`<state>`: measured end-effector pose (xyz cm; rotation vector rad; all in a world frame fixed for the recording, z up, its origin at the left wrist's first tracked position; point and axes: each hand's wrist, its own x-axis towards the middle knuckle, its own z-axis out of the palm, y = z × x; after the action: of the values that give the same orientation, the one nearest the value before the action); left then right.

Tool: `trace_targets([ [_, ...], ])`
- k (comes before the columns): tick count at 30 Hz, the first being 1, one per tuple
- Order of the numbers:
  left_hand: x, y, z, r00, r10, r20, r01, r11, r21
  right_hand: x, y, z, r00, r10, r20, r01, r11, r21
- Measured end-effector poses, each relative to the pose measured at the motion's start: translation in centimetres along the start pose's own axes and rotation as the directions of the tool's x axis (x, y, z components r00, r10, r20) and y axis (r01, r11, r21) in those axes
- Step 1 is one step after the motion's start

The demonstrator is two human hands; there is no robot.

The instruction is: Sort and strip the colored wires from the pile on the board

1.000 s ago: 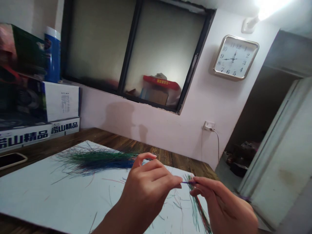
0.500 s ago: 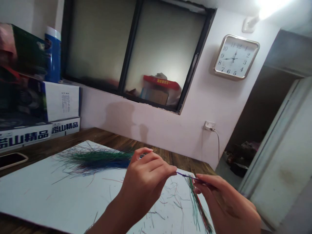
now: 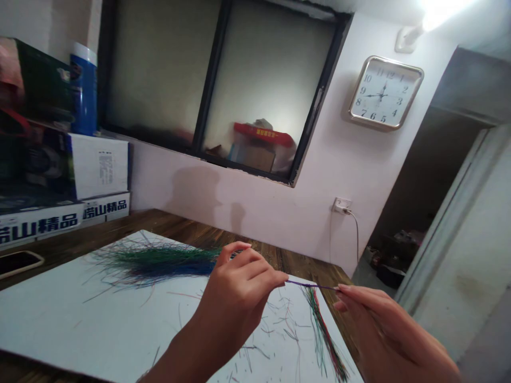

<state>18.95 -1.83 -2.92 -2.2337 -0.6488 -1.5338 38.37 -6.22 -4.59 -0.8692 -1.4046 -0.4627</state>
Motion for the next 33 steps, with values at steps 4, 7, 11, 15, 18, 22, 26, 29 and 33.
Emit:
trace_targets([
  [4, 0.2, 0.0, -0.1, 0.999, -0.034, 0.034, 0.034, 0.999, -0.017, -0.1, 0.0, 0.1, 0.999, 0.046, -0.017, -0.046, 0.999, -0.024],
  [7, 0.5, -0.2, -0.3, 0.999, -0.043, 0.034, 0.044, 0.999, -0.019, 0.1, -0.3, 0.5, 0.995, 0.101, -0.020, -0.101, 0.995, -0.018],
  [11, 0.9, -1.2, -1.5, 1.000, 0.010, 0.020, -0.011, 0.999, 0.042, 0.7, -0.1, 0.8, 0.993, 0.072, 0.088, -0.075, 0.996, 0.037],
  [15, 1.1, -2.9, -2.9, 0.972, 0.167, 0.164, -0.193, 0.968, 0.157, 0.9, 0.7, 0.6, 0.969, -0.004, 0.246, -0.019, 0.996, 0.091],
  [18, 1.0, -3.7, -3.3, 0.938, 0.226, 0.264, -0.273, 0.949, 0.159, 0.7, 1.3, 0.4, 0.941, -0.041, 0.337, -0.006, 0.991, 0.136],
  [22, 0.9, -4.2, -3.3, 0.954, 0.167, 0.251, -0.214, 0.961, 0.175, 0.7, 2.1, 0.2, 0.932, -0.025, 0.362, -0.018, 0.993, 0.115],
  [26, 0.9, -5.1, -4.1, 0.967, 0.131, 0.217, -0.173, 0.967, 0.186, 1.1, 2.8, -0.2, 0.932, -0.023, 0.361, 0.003, 0.998, 0.056],
  [29, 0.6, -6.2, -5.0, 0.968, 0.127, 0.216, -0.168, 0.969, 0.182, 1.2, 3.1, -0.4, 0.945, -0.001, 0.326, -0.011, 0.999, 0.035],
  [33, 0.3, -7.4, -5.5, 0.974, 0.122, 0.192, -0.155, 0.973, 0.171, 1.0, 3.8, -0.2, 0.949, 0.054, 0.312, -0.051, 0.999, -0.020],
])
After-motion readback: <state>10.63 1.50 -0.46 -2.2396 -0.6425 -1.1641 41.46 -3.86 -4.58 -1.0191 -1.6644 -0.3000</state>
